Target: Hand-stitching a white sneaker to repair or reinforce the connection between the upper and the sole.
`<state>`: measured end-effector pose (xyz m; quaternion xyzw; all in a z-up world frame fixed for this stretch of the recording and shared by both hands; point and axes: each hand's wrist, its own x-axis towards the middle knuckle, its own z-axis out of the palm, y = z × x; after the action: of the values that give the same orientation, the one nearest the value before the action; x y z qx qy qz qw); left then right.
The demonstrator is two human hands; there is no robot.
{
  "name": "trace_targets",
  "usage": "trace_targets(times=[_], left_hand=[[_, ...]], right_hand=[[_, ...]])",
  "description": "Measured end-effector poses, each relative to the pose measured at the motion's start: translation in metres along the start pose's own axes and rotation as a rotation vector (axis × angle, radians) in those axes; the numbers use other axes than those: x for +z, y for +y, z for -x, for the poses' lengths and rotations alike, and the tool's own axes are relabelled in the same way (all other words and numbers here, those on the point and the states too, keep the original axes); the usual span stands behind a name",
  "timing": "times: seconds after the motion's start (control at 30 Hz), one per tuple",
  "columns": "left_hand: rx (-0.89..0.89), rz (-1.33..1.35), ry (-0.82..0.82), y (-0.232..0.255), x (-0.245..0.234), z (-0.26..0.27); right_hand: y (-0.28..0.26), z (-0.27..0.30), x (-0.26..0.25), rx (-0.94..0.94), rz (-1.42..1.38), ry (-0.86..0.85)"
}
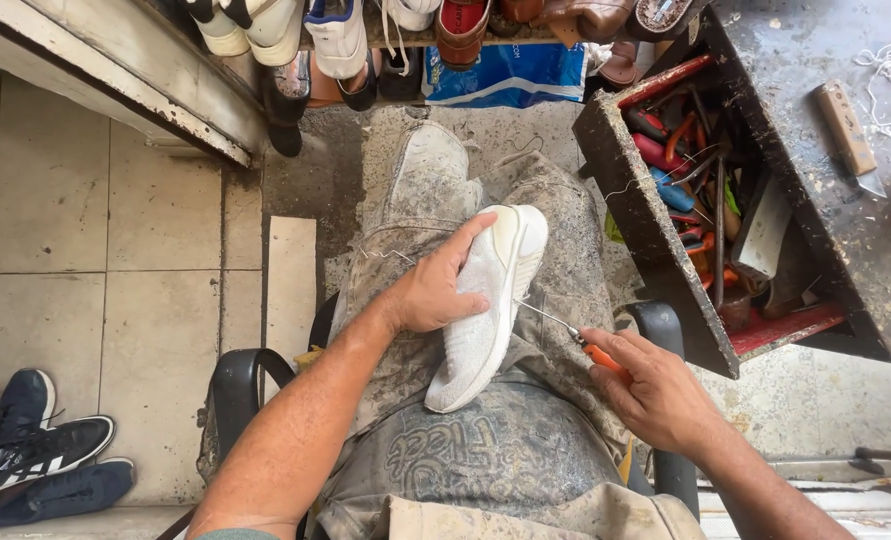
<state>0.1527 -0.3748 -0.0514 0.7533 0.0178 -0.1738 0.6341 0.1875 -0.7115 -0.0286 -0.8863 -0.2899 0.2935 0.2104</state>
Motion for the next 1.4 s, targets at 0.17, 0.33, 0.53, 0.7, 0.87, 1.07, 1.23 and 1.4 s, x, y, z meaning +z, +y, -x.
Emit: trace_targets(times=[0.17, 0.33, 0.53, 0.7, 0.87, 1.07, 1.23, 1.4], left_hand=[[-0.005, 0.001, -0.006, 0.000, 0.000, 0.000], [-0.029, -0.008, -0.017, 0.004, -0.001, 0.000], [0.000, -0.071, -0.004, 0.004, -0.002, -0.001], [-0.029, -0.079, -0.014, 0.011, -0.002, 0.001], [-0.004, -0.091, -0.014, 0.004, -0.001, -0.001], [-0.036, -0.060, -0.027, 0.009, 0.000, -0.001], [-0.014, -0.076, -0.037, 0.011, 0.000, -0.001], [-0.063, -0.078, -0.066, 0.016, -0.001, -0.001]], right_hand=[[-0.001, 0.000, -0.004, -0.016, 0.017, 0.005], [0.004, -0.001, -0.010, -0.029, 0.033, -0.012], [-0.003, -0.010, -0.031, -0.119, 0.144, -0.048], [-0.009, -0.022, -0.052, -0.147, 0.225, -0.113], [-0.032, -0.039, -0.083, -0.214, 0.371, -0.214], [-0.066, -0.063, -0.118, -0.211, 0.449, -0.377], [-0.103, -0.078, -0.135, -0.105, 0.502, -0.503], [-0.139, -0.086, -0.143, 0.050, 0.625, -0.587]])
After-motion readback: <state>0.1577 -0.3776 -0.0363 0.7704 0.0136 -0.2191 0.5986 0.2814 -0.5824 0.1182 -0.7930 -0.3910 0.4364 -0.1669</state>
